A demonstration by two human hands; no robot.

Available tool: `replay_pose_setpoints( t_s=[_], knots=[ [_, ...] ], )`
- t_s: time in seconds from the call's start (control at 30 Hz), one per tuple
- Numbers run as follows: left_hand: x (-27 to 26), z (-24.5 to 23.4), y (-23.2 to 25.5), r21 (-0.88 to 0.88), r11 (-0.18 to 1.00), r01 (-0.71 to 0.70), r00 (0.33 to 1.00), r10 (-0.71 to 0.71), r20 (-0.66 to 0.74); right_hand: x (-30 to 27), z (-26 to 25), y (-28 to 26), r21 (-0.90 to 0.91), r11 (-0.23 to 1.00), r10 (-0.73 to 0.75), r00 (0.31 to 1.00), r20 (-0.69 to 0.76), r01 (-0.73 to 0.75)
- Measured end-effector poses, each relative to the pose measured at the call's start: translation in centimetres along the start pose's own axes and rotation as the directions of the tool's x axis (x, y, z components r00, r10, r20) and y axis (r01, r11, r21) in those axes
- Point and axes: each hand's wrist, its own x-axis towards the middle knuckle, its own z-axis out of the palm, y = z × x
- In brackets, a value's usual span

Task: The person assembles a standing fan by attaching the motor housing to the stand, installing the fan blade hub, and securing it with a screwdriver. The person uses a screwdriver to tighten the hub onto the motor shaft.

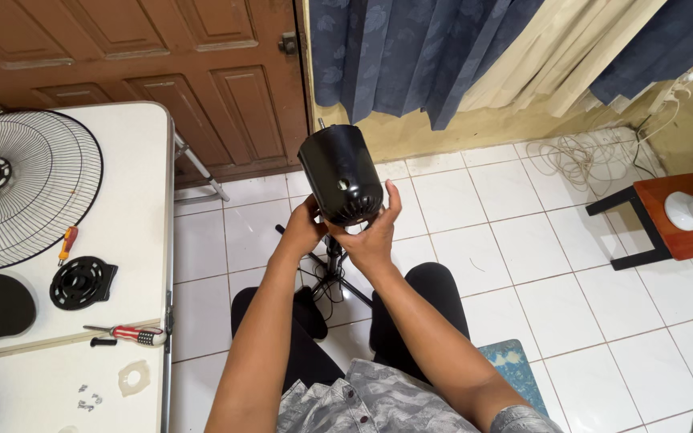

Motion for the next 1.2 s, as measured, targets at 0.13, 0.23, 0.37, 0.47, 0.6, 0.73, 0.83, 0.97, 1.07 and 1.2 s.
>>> replay_pose_setpoints(
  t_s=[0.13, 0.23, 0.37, 0.47, 0.6, 0.73, 0.83, 0.97, 1.07, 1.2],
  knots=[
    [-0.9, 0.8, 1.9, -0.009, 1.0, 0.021, 0.996, -0.021, -0.082, 1.0, -0.9, -1.3, -0.13, 0.992, -0.004, 1.0, 0.015, 0.006],
    [-1.8, 1.0, 2.9, 0.028, 0.998, 0.059, 0.988, -0.054, -0.142, 1.9, -1.5, -1.8, -0.066, 0.996, 0.066, 0.993, 0.095, -0.059],
    [-2.7, 1.6, 3.6, 0.07, 0.996, 0.058, 0.974, -0.041, -0.225, 1.9, -1.7, -2.1, 0.034, 0.993, 0.111, 0.983, 0.144, -0.117],
    [-3.2, 2.0, 3.6, 0.046, 0.998, 0.049, 0.963, -0.035, -0.268, 2.1, -2.2, -2.2, 0.073, 0.984, 0.145, 0.971, 0.188, -0.161],
    [-3.2, 2.1, 2.5, 0.056, 0.993, 0.1, 0.961, -0.082, -0.263, 1.6, -2.7, -1.9, 0.105, 0.985, 0.114, 0.969, 0.218, -0.139],
    [-2.2, 1.6, 0.6, -0.08, 0.996, 0.038, 0.99, -0.049, -0.135, 0.0, -2.5, -1.7, 0.135, 0.977, 0.141, 0.973, 0.181, -0.166],
    [-1.6, 1.2, -0.7, -0.056, 0.988, 0.144, 0.988, -0.147, -0.052, -0.7, -1.9, -1.5, 0.12, 0.987, 0.091, 0.985, 0.144, -0.108],
    [-1.3, 1.1, -1.9, -0.044, 0.995, 0.092, 0.996, -0.091, 0.007, -1.2, -1.5, -1.1, 0.121, 0.984, 0.116, 0.986, 0.121, -0.131],
    [-1.3, 1.1, -2.2, -0.067, 0.992, 0.105, 0.994, -0.103, 0.022, -1.3, -1.4, -0.6, 0.149, 0.977, 0.131, 0.983, 0.124, -0.149],
    [-1.4, 1.2, -3.0, -0.145, 0.964, 0.222, 0.974, -0.214, 0.072, -2.1, -1.9, 0.6, 0.208, 0.962, 0.146, 0.979, 0.145, -0.175]
  ],
)
